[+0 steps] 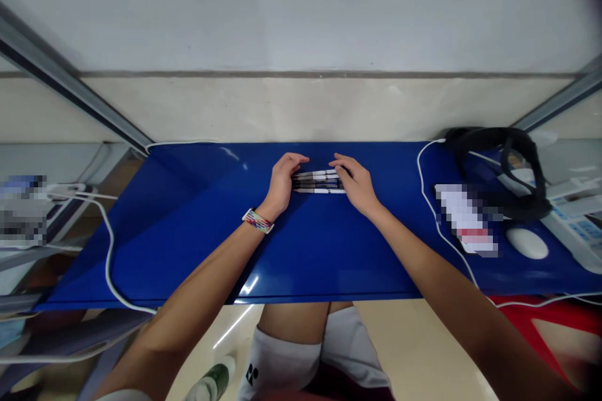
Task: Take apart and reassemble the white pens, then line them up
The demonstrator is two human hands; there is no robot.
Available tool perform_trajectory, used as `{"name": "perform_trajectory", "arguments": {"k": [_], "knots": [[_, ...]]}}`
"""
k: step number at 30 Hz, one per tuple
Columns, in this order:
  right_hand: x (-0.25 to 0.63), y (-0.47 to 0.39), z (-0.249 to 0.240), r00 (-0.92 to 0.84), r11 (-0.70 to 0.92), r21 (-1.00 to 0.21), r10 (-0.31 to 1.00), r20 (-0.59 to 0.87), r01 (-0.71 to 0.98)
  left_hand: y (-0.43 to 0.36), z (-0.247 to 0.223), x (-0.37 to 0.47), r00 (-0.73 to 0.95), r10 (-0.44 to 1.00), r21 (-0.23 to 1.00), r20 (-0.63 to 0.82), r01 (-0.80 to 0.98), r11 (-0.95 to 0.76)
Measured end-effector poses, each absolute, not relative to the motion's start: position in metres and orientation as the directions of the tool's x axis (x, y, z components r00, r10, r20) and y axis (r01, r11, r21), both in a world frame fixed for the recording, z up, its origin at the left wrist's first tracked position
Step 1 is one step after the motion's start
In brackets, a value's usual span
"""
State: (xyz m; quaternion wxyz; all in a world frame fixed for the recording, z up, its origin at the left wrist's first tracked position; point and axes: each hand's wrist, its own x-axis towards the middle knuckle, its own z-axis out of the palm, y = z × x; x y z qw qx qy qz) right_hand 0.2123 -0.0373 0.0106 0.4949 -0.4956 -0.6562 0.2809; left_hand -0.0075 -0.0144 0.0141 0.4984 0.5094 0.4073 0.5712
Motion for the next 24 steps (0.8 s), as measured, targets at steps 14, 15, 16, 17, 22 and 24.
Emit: {"name": "perform_trajectory", "arguments": {"k": [14,15,16,17,22,24], "knots": [[0.205,-0.055,0.015,-0.452,0.751,-0.501,0.659,0.600,0.430,-0.004,0.005,-0.015,-0.058,0.980,0.973,0.190,-0.121,-0.196],[0.205,-0.055,0.015,-0.462,0.763,-0.484,0.645,0.609,0.428,-0.004,0.005,-0.015,-0.055,0.980,0.974,0.191,-0.115,-0.196],[0.205,-0.055,0.015,-0.465,0.774,-0.468,0.632,0.620,0.427,-0.005,0.005,-0.015,-0.053,0.980,0.975,0.191,-0.109,-0.196],[0.205,-0.055,0.014,-0.463,0.782,-0.453,0.621,0.633,0.428,-0.005,0.005,-0.015,-0.053,0.980,0.975,0.190,-0.105,-0.195],[0.207,-0.053,0.015,-0.426,0.779,-0.423,0.614,0.665,0.463,-0.006,0.006,-0.015,-0.049,0.981,0.975,0.187,-0.110,-0.192],[0.206,-0.054,0.015,-0.427,0.776,-0.420,0.617,0.661,0.471,-0.006,0.007,-0.014,-0.049,0.981,0.976,0.185,-0.110,-0.190]]}}
